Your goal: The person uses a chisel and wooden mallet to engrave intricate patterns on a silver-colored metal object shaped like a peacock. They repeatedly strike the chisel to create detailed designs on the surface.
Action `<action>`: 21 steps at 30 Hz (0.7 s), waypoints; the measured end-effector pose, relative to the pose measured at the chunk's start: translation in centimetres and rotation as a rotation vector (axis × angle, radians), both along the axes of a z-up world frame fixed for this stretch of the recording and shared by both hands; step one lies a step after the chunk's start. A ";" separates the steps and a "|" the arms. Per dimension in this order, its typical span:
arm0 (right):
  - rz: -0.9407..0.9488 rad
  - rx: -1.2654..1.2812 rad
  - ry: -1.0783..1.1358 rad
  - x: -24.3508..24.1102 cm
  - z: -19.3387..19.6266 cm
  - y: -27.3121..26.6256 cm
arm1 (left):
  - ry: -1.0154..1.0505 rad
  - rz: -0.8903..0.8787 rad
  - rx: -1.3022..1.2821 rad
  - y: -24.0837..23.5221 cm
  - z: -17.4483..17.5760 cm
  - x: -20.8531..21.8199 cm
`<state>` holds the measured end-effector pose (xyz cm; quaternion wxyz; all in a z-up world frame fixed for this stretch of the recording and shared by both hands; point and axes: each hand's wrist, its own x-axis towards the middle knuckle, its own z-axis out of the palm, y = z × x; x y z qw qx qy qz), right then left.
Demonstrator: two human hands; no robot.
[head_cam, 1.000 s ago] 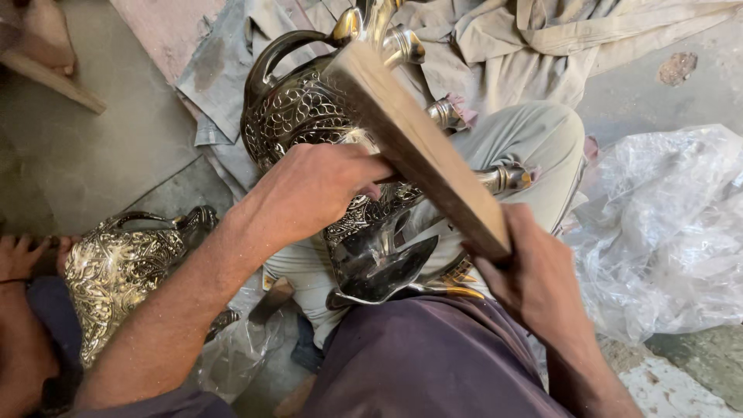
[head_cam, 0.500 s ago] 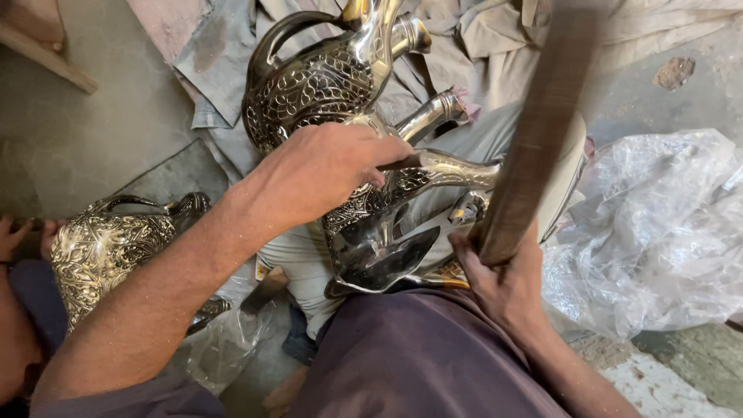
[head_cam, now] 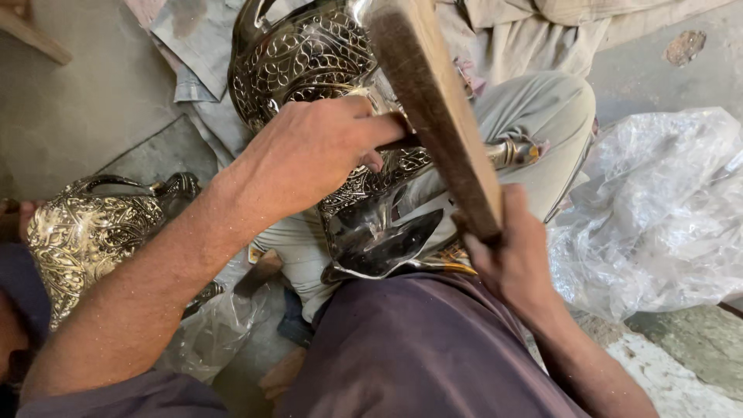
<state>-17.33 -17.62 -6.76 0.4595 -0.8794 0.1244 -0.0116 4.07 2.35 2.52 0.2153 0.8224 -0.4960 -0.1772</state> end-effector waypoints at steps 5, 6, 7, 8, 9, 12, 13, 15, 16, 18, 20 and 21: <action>-0.033 -0.033 -0.070 0.3 0.4 -0.2 | -0.012 0.010 0.029 0.3 -0.5 0.0; 0.035 -0.087 -0.070 0.3 0.5 -0.2 | -0.014 0.004 0.010 0.3 -0.5 0.0; -0.027 -0.056 -0.057 0.4 0.6 -0.1 | -0.015 -0.006 -0.006 0.4 -0.5 0.0; -0.088 -0.025 -0.044 0.4 0.8 0.0 | -0.029 0.013 -0.003 0.6 -0.4 0.0; -0.152 0.002 -0.031 0.4 1.1 0.0 | -0.042 0.030 -0.003 0.9 -0.3 0.0; -0.029 -0.026 0.004 0.3 2.0 -0.3 | -0.080 0.027 -0.095 1.4 -0.5 -0.3; -0.047 -0.037 0.007 0.4 2.3 -0.4 | -0.093 0.020 -0.140 1.6 -0.6 -0.3; -0.082 -0.063 0.016 0.2 3.0 -0.8 | -0.057 0.038 -0.113 1.9 -1.0 -0.3; -0.069 -0.030 0.036 0.1 3.2 -0.7 | -0.037 0.047 -0.102 2.0 -1.2 -0.4; -0.042 0.041 0.068 0.2 3.4 -0.7 | -0.151 0.009 -0.128 2.2 -1.5 -0.4; 0.004 -0.057 -0.016 0.7 3.3 -1.1 | -0.207 0.009 -0.147 2.5 -1.6 -0.6; 0.016 -0.051 -0.015 0.8 3.2 -1.2 | -0.200 0.019 -0.163 2.6 -1.7 -0.6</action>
